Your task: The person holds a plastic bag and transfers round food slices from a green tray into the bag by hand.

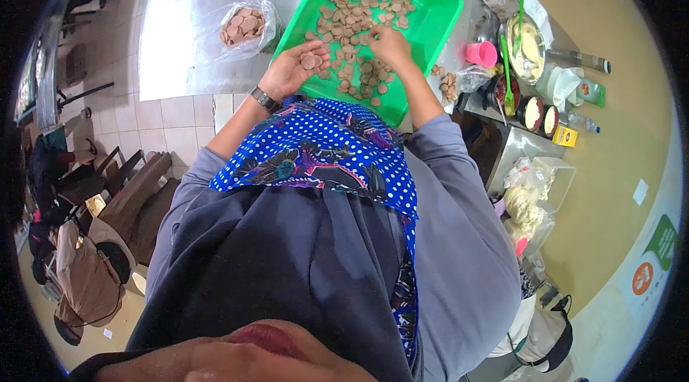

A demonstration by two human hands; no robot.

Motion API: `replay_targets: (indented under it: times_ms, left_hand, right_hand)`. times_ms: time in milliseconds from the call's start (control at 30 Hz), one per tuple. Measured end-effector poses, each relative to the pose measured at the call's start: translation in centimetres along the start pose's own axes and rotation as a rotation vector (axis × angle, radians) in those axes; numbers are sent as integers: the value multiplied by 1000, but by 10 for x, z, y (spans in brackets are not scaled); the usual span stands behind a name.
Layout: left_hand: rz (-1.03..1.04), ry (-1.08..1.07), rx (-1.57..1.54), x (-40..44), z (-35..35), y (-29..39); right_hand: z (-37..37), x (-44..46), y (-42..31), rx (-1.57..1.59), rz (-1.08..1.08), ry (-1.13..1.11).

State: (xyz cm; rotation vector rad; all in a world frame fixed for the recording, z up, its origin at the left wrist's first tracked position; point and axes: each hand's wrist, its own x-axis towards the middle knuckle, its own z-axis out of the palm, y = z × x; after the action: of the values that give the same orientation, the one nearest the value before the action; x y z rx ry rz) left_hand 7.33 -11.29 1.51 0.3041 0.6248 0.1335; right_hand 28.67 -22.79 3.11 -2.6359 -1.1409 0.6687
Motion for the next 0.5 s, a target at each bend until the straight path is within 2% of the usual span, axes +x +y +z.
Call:
replay_targets:
  times_ms: [33,100,133,200,233,300,367,433,467,500]
  left_hand:
    - [1,5,-3,-2,1,0]
    - [-14,-17,-51,-5,6,1]
    - [-11,-16,-54,-6,8,1]
    - [-43,-92,-118,-5,10,1]
    - [-44,-95,-118,-3,9,0]
    - [-59,-147,-60,1,5,0]
    - [-54,-141,-32,-1,6,3]
    - [-45,-131,-3,-4,8,0]
    - [-53,-117,-12,-5,7,0]
    - [-61,-104,-19,-6,6,0]
  right_hand:
    - [1,0,-1,0,-3,-5]
    - [-4,-2,-9,648,-78,-170]
    - [-13,-9,-24,647,-80,-173]
    - [-29,-23,-47,681,-216,-384]
    - [-26,-19,-44,679,-215,-382]
    - [-14,1,-29,521,-191,-175]
    - [-18,30,-9,300,-18,53]
    - [-17,57,26,393,204,132]
    - [-17,68,35,394,204,129]
    - [-18,77,39,130,297,206]
